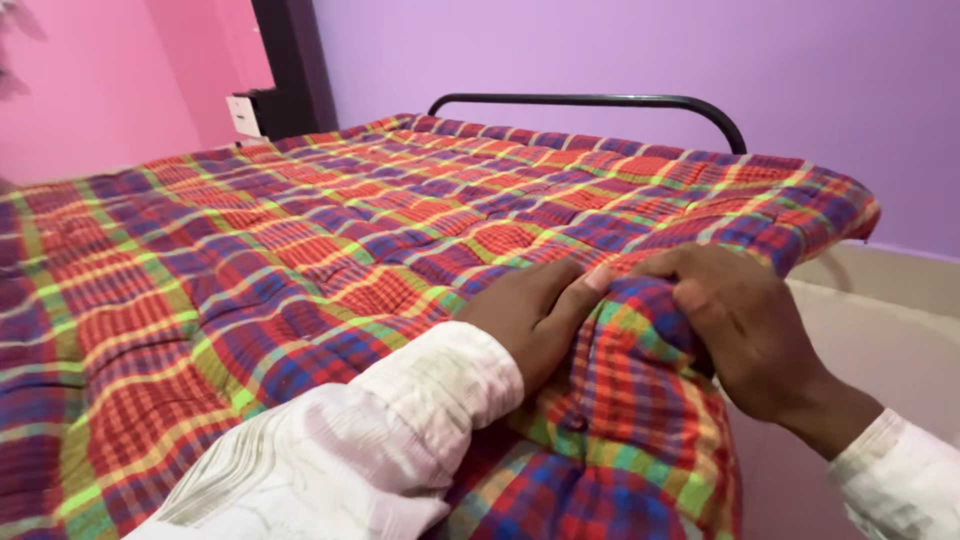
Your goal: The person folds a multicolored plaid bed sheet on a metal bed frame. They carefully align the edges and fold the fabric over itself multiple times to create a neat, compact stack.
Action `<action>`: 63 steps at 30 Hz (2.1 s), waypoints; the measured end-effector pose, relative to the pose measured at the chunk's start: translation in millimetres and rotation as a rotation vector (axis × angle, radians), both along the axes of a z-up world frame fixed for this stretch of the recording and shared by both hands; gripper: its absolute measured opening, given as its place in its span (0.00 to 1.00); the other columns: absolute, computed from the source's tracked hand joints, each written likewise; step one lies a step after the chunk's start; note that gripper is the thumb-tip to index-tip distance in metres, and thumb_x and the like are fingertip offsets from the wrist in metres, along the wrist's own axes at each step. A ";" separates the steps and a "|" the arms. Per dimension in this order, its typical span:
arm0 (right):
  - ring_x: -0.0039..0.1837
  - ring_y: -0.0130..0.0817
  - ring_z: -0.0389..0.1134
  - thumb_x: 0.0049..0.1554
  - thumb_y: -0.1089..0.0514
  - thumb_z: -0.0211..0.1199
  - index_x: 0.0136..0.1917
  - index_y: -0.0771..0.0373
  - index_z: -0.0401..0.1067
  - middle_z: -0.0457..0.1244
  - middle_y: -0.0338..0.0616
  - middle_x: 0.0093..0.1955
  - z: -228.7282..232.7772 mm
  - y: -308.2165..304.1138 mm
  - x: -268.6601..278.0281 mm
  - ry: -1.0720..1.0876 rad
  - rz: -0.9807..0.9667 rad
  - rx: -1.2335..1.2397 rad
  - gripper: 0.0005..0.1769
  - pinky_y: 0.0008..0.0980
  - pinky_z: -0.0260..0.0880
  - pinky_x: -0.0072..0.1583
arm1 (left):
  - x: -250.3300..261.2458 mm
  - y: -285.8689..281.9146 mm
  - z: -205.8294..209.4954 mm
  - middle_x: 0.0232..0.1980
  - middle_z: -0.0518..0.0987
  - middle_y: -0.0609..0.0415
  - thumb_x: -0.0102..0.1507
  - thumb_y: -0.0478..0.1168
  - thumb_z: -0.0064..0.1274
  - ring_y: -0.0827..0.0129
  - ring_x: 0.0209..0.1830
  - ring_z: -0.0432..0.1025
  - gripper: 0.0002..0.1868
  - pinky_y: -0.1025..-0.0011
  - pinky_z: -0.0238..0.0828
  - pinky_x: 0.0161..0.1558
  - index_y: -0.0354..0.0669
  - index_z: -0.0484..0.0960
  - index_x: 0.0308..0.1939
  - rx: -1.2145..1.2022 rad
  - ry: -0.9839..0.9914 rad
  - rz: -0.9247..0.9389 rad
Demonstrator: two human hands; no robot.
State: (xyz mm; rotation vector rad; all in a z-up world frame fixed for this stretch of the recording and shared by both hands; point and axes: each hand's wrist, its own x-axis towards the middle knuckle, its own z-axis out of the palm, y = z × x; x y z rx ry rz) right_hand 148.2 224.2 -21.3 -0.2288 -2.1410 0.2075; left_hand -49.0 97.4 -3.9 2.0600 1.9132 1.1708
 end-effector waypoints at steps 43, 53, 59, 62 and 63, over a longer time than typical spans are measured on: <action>0.69 0.29 0.67 0.42 0.53 0.76 0.60 0.45 0.76 0.67 0.30 0.63 45.4 119.1 -22.9 -0.263 0.194 -0.432 0.31 0.35 0.65 0.69 | 27.4 19.0 8.6 0.73 0.70 0.38 0.66 0.61 0.43 0.56 0.76 0.64 0.44 0.66 0.54 0.72 0.47 0.52 0.82 -0.285 -0.194 0.074; 0.62 0.46 0.63 0.36 0.48 0.83 0.48 0.57 0.73 0.64 0.45 0.52 20.1 84.6 -23.8 0.156 -0.293 0.021 0.29 0.44 0.64 0.62 | 12.9 25.8 -9.2 0.71 0.74 0.45 0.64 0.56 0.42 0.62 0.74 0.67 0.39 0.69 0.57 0.71 0.49 0.58 0.78 -0.163 -0.267 0.175; 0.38 0.48 0.69 0.52 0.33 0.67 0.31 0.64 0.73 0.64 0.52 0.30 47.8 65.2 8.4 -0.366 -0.352 -0.451 0.31 0.48 0.68 0.47 | 5.2 30.5 -14.4 0.59 0.83 0.45 0.62 0.53 0.43 0.61 0.62 0.76 0.32 0.67 0.64 0.65 0.44 0.77 0.67 -0.213 -0.457 0.250; 0.40 0.42 0.74 0.57 0.23 0.53 0.33 0.59 0.80 0.71 0.46 0.32 49.9 76.2 9.8 -0.451 -0.092 -0.488 0.39 0.42 0.71 0.47 | 2.6 30.9 -15.0 0.60 0.83 0.53 0.61 0.52 0.43 0.68 0.62 0.74 0.34 0.70 0.62 0.66 0.54 0.73 0.72 -0.211 -0.580 0.247; 0.42 0.37 0.77 0.59 0.20 0.47 0.35 0.56 0.83 0.75 0.42 0.35 48.7 79.5 9.3 -0.462 0.030 -0.482 0.42 0.38 0.73 0.48 | 1.2 31.0 -16.3 0.58 0.84 0.51 0.61 0.52 0.43 0.65 0.60 0.75 0.31 0.69 0.63 0.64 0.50 0.76 0.67 -0.214 -0.613 0.268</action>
